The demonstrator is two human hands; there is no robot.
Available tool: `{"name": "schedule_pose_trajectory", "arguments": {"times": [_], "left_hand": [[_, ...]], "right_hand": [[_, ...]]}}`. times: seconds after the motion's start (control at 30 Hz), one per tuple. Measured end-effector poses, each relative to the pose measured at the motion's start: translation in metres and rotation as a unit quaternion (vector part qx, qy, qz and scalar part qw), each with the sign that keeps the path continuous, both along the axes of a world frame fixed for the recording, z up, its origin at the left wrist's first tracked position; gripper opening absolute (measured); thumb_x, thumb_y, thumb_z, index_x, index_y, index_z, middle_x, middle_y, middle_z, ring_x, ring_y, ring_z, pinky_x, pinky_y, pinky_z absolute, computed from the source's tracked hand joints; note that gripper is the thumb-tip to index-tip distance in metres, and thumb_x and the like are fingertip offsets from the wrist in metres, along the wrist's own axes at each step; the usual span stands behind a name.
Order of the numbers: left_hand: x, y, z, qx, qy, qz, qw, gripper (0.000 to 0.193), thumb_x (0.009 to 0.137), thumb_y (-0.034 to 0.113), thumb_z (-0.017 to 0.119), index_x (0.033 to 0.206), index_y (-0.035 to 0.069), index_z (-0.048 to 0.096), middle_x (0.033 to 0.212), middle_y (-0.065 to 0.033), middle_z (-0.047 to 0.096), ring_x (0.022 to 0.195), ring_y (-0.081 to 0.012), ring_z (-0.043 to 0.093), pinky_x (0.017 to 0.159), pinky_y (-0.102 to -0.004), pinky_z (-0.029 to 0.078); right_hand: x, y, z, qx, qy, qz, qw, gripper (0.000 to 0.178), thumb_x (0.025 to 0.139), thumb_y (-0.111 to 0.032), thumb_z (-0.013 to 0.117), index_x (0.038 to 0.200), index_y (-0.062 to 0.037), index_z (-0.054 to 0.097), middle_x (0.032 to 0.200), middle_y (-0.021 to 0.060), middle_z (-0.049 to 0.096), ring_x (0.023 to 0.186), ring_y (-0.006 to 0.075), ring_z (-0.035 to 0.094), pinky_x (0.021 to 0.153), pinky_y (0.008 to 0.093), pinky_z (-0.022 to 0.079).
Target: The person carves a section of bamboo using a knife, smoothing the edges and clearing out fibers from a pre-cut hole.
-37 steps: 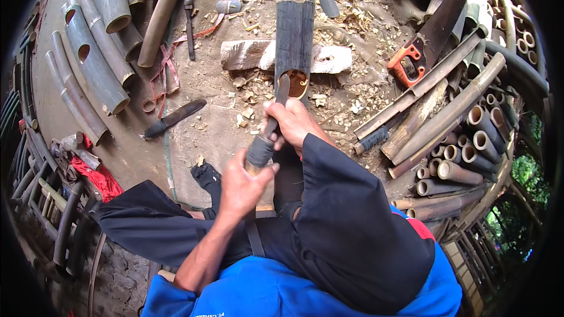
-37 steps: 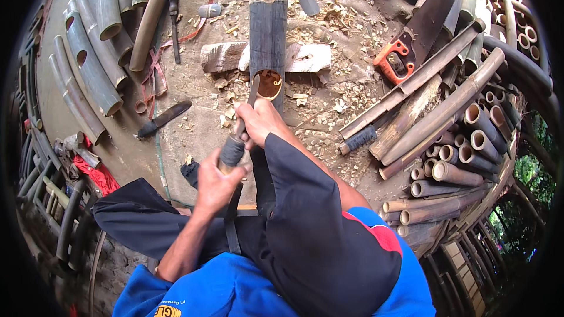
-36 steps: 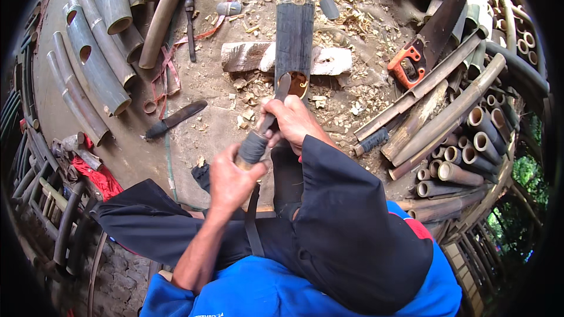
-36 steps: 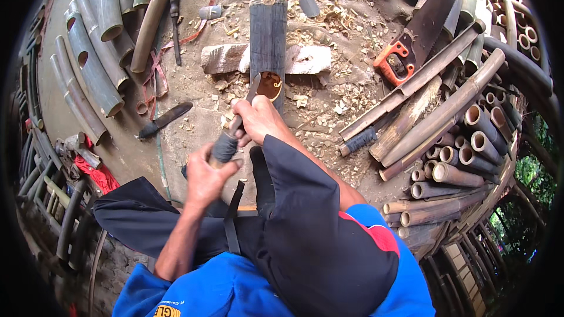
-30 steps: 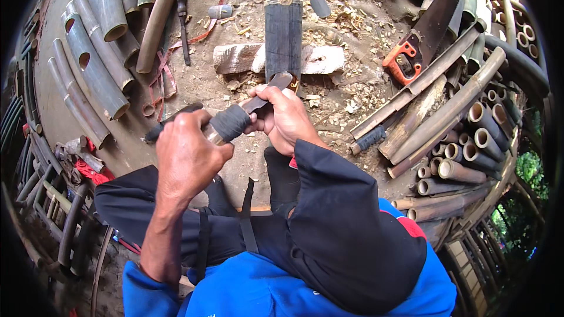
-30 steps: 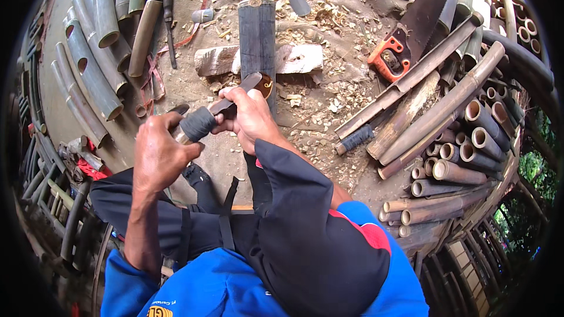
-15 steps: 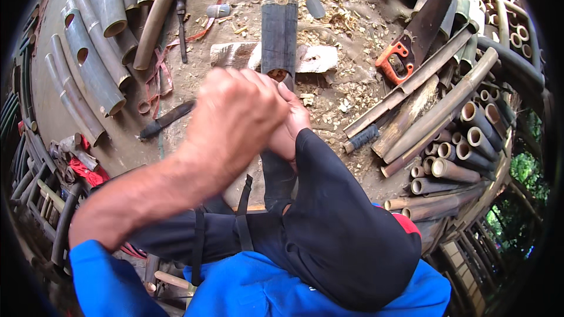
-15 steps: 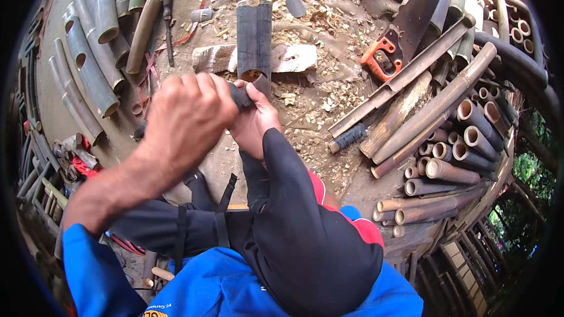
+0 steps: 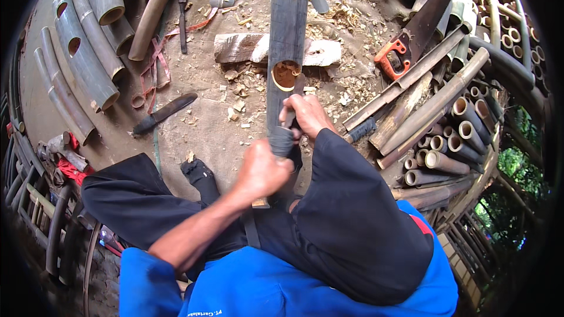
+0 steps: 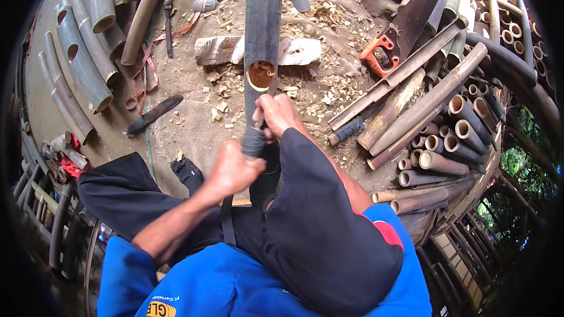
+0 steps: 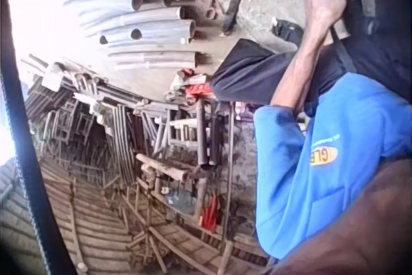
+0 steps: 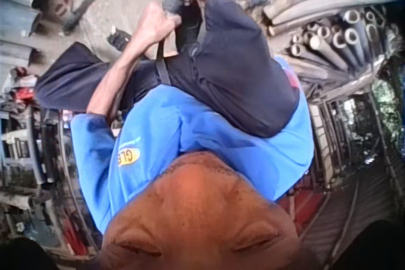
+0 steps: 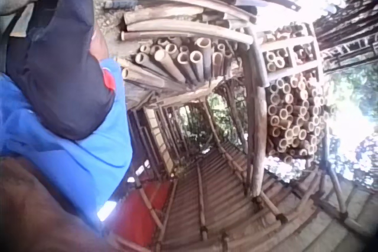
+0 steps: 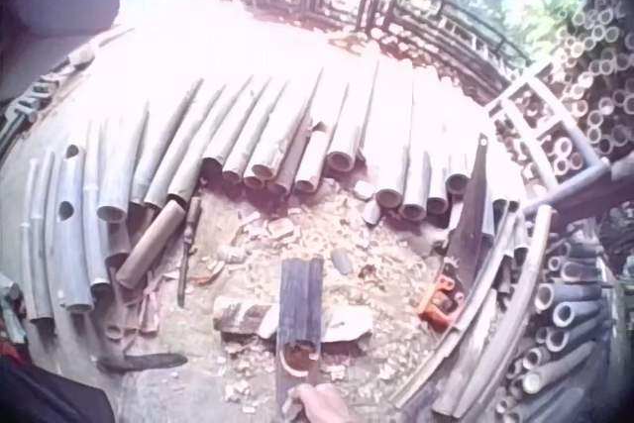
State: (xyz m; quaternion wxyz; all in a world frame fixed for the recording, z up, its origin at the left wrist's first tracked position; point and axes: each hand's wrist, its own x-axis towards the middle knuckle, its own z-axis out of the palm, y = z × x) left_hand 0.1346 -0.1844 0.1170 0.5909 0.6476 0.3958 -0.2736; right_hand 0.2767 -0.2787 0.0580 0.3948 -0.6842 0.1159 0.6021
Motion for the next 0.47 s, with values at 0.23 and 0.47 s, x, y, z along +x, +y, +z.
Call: {"name": "schedule_pose_trajectory", "arguments": {"times": [0.23, 0.47], "left_hand": [[-0.03, -0.038, -0.021, -0.039, -0.074, 0.141, 0.986, 0.049, 0.077, 0.017, 0.082, 0.116, -0.005, 0.064, 0.099, -0.0277, 0.074, 0.092, -0.0391, 0.075, 0.085, -0.0459, 0.057], [0.028, 0.127, 0.019, 0.314, 0.034, -0.246, 0.916, 0.055, 0.068, 0.018, 0.087, 0.12, 0.006, 0.075, 0.104, -0.0133, 0.08, 0.087, -0.0347, 0.076, 0.088, -0.046, 0.059]], "right_hand": [[-0.019, -0.005, 0.012, -0.031, -0.205, 0.105, 0.973, 0.047, 0.1, -0.037, 0.052, 0.079, -0.0004, 0.071, 0.068, 0.0083, 0.068, 0.061, 0.0187, 0.062, 0.058, 0.0332, 0.05], [-0.029, 0.052, 0.001, 0.239, 0.098, -0.293, 0.921, 0.037, 0.106, -0.033, 0.054, 0.11, 0.0011, 0.068, 0.099, 0.0172, 0.07, 0.085, 0.0212, 0.072, 0.072, 0.0408, 0.066]]}}
